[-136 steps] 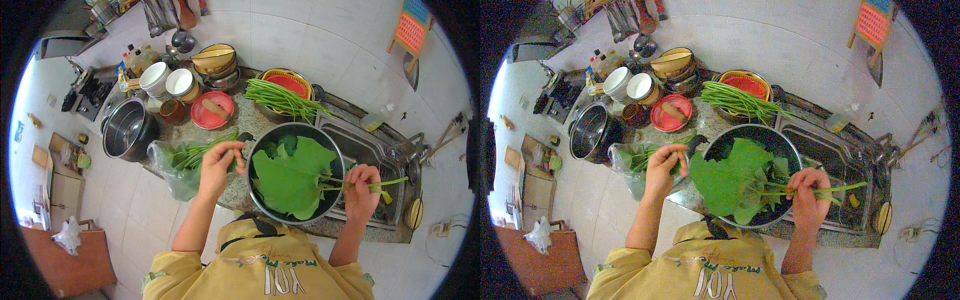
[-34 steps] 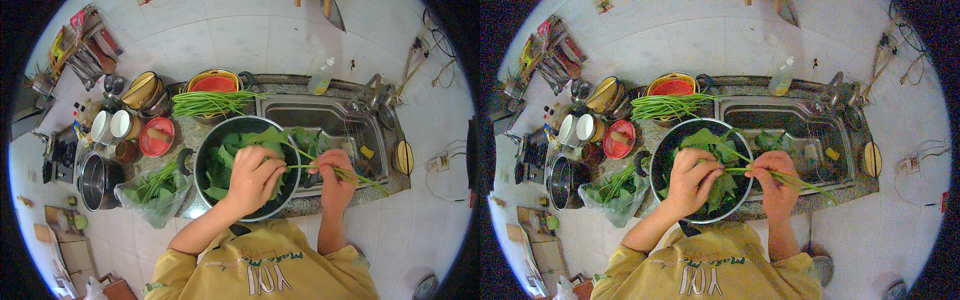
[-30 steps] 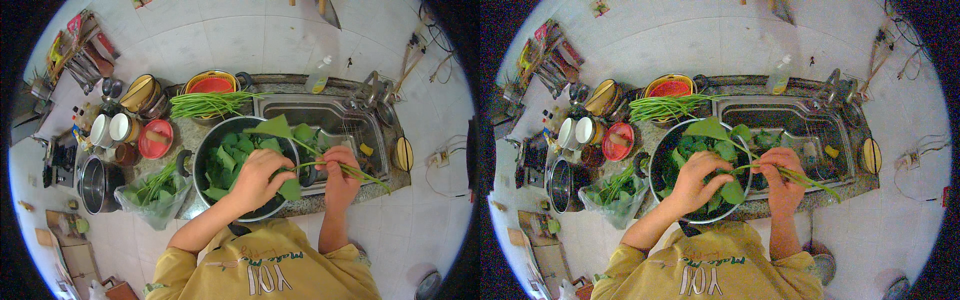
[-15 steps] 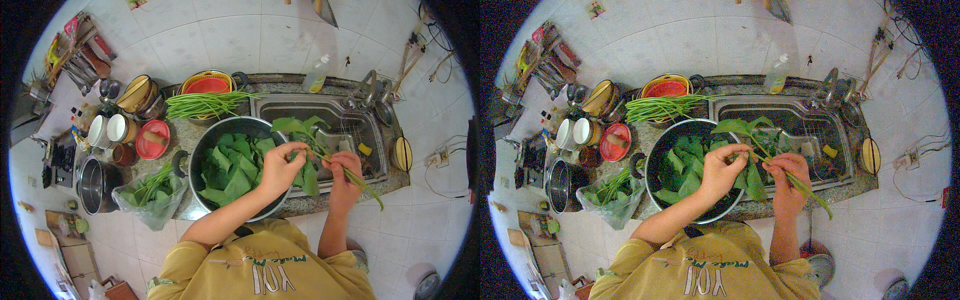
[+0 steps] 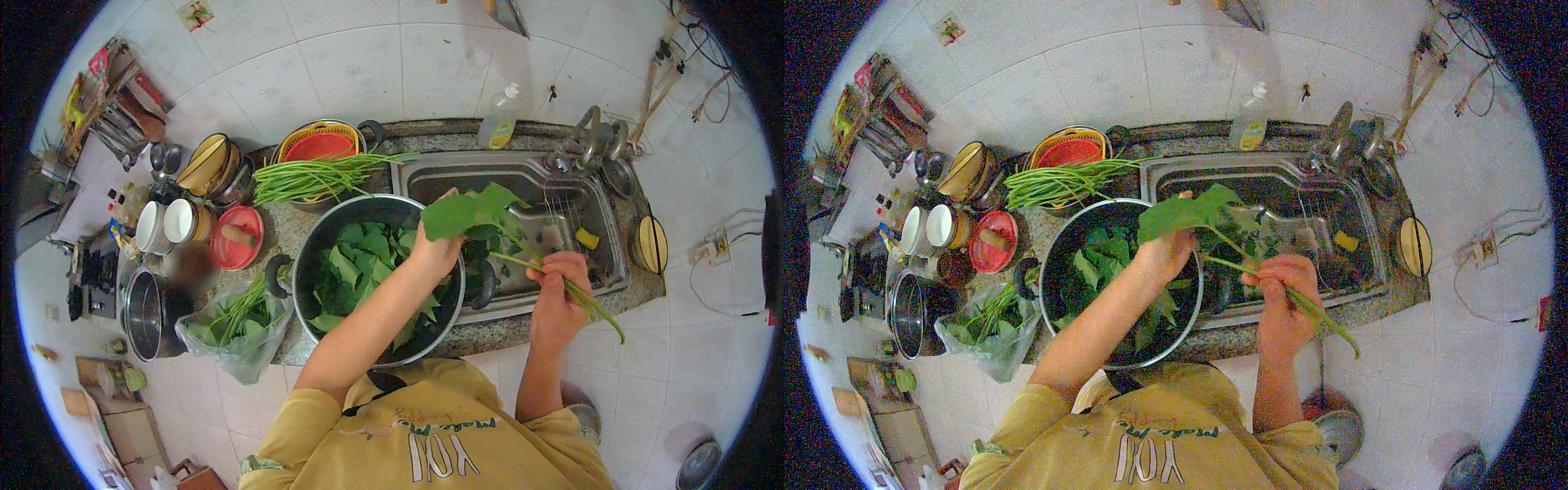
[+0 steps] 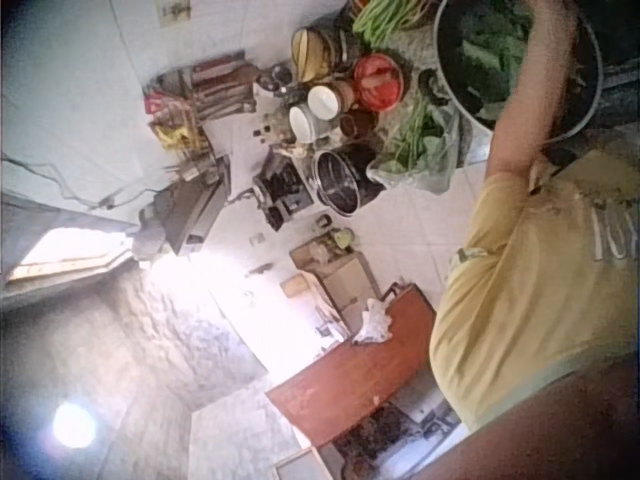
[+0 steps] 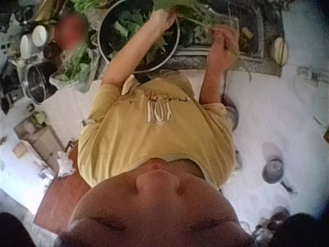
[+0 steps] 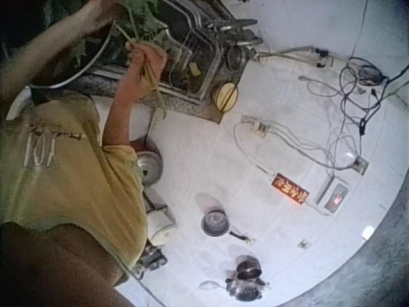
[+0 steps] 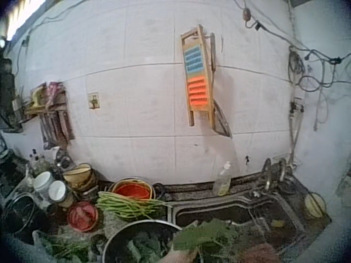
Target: The person stands at a kitchen counter and repeatedly picks up leafy green vegetables from a plastic bag. They separate the leaves from the stems by hand, placing the leaves into a metal bowl and discarding the stems into the sink. The process is continuous and repetitive throughout the clip.
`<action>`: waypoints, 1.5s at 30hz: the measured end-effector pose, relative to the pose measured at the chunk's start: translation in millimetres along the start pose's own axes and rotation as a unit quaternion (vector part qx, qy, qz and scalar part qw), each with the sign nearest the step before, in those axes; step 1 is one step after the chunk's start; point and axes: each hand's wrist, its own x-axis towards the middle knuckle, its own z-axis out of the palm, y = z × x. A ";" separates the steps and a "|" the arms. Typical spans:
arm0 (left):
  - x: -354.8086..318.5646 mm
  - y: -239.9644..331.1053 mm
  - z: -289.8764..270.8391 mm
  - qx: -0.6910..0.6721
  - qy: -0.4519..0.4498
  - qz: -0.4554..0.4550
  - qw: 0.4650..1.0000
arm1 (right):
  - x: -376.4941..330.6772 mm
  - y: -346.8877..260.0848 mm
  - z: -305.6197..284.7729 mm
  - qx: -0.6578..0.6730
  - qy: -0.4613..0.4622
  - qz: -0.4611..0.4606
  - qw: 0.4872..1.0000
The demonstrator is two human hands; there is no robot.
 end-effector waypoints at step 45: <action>-127.6 114.6 -6.6 0.541 -0.028 0.254 0.801 | -8.9 -28.0 44.7 -0.043 -0.208 -0.051 0.976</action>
